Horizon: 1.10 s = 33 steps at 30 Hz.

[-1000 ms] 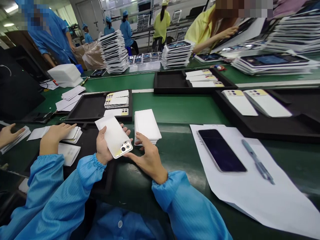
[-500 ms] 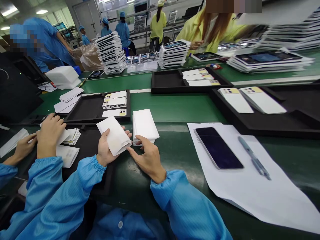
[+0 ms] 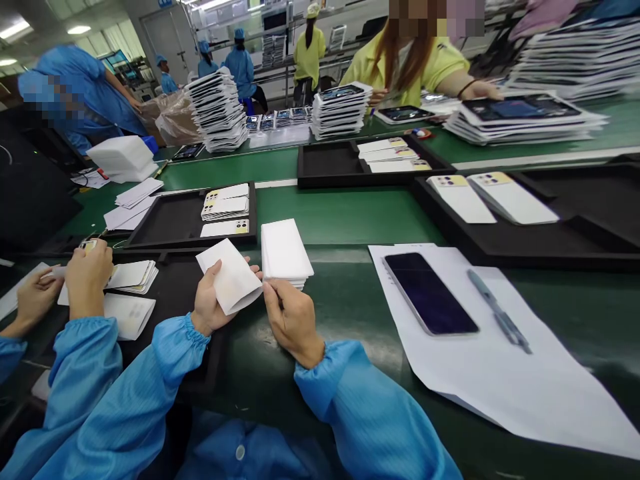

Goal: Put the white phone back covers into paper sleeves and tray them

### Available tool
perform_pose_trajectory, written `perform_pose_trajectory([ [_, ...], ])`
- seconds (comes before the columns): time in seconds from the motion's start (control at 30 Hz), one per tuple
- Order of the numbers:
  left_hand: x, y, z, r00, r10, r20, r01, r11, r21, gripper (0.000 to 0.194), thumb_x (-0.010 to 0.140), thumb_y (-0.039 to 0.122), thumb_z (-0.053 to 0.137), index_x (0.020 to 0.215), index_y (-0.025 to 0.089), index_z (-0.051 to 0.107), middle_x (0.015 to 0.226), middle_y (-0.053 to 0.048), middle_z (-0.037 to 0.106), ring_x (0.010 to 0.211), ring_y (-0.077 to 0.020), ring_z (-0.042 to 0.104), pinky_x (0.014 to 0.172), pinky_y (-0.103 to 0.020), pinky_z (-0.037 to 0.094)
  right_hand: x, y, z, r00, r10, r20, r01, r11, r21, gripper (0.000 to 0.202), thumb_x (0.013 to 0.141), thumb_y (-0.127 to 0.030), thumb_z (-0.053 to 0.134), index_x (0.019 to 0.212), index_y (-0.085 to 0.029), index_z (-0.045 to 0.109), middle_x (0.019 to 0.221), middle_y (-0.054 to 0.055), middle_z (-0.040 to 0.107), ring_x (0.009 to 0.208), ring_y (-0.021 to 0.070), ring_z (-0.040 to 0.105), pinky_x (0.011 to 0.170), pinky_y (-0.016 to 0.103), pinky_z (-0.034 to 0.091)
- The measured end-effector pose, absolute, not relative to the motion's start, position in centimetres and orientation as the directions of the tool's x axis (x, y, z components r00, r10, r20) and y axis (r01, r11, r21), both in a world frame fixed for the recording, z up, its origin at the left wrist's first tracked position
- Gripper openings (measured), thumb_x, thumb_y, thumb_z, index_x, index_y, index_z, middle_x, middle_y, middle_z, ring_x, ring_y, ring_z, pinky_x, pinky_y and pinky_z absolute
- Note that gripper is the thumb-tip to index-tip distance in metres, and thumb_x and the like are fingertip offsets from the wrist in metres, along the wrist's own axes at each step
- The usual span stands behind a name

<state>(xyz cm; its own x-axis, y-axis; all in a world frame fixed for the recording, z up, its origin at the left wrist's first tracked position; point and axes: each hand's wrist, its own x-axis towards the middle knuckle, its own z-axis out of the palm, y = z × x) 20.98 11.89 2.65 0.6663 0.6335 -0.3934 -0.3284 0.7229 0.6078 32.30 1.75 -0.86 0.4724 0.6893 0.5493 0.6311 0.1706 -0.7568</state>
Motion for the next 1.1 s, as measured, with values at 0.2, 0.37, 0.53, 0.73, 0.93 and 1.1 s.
perform_pose_trajectory([
  [0.2,21.1,12.1,2.6,0.598,0.708,-0.377,-0.383,0.665,0.641,0.04,0.092,0.032,0.043,0.111,0.005,0.065,0.102,-0.017,0.073,0.105,-0.03,0.068,0.099,-0.046,0.052,31.8,2.3,-0.7,0.558,0.823,0.106,0.022,0.113,-0.993,0.039,0.082,-0.053,0.062,0.091,-0.016,0.066,0.066,0.004,0.067,0.059,0.018,0.065,0.05,0.027,0.052],
  [0.37,21.0,12.0,1.8,0.625,0.705,-0.335,-0.362,0.643,0.675,0.038,0.088,0.03,0.054,0.118,0.008,0.063,0.105,-0.015,0.073,0.102,-0.0296,0.069,0.095,-0.043,0.055,31.5,3.1,-0.8,0.436,0.898,-0.056,-0.366,0.12,-0.923,0.042,0.067,-0.048,0.079,0.09,-0.016,0.065,0.077,0.003,0.067,0.062,0.0147,0.063,0.044,0.022,0.052],
  [0.53,20.8,11.6,1.5,0.664,0.671,-0.33,-0.249,0.615,0.749,0.035,0.079,0.032,0.071,0.104,0.009,0.068,0.093,-0.014,0.074,0.092,-0.0296,0.071,0.085,-0.039,0.059,31.2,3.2,-0.9,0.354,0.929,-0.108,-0.483,0.082,-0.871,0.041,0.064,-0.045,0.082,0.081,-0.012,0.066,0.068,0.001,0.066,0.05,0.0105,0.058,0.042,0.021,0.051],
  [0.73,20.7,12.6,1.2,0.616,0.773,-0.147,-0.248,0.368,0.896,0.036,0.078,0.046,0.071,0.083,0.011,0.072,0.079,-0.011,0.072,0.072,-0.0204,0.067,0.063,-0.027,0.053,32.8,3.6,-0.6,0.552,0.832,-0.06,-0.452,0.238,-0.86,0.043,0.059,-0.046,0.085,0.079,-0.012,0.068,0.07,0.003,0.068,0.055,0.0132,0.06,0.041,0.022,0.051],
  [0.93,20.2,13.0,0.3,0.412,0.9,0.144,-0.143,-0.092,0.985,0.044,0.08,0.037,0.066,0.043,0.017,0.056,0.043,-0.002,0.05,0.043,-0.0104,0.044,0.048,-0.024,0.034,33.6,4.4,-0.8,0.646,0.763,-0.019,-0.311,0.241,-0.919,0.042,0.06,-0.046,0.084,0.078,-0.012,0.067,0.066,0.003,0.066,0.05,0.0116,0.055,0.038,0.021,0.045],
  [1.1,19.7,12.0,0.6,0.487,0.803,0.345,-0.088,-0.348,0.934,0.034,0.072,0.027,0.07,0.042,0.021,0.057,0.045,-0.001,0.048,0.046,-0.0115,0.039,0.057,-0.029,0.036,33.6,5.6,-0.8,0.538,0.843,-0.009,-0.193,0.112,-0.975,0.046,0.059,-0.051,0.083,0.076,-0.013,0.063,0.055,0.001,0.061,0.042,0.0107,0.05,0.034,0.021,0.037],
])
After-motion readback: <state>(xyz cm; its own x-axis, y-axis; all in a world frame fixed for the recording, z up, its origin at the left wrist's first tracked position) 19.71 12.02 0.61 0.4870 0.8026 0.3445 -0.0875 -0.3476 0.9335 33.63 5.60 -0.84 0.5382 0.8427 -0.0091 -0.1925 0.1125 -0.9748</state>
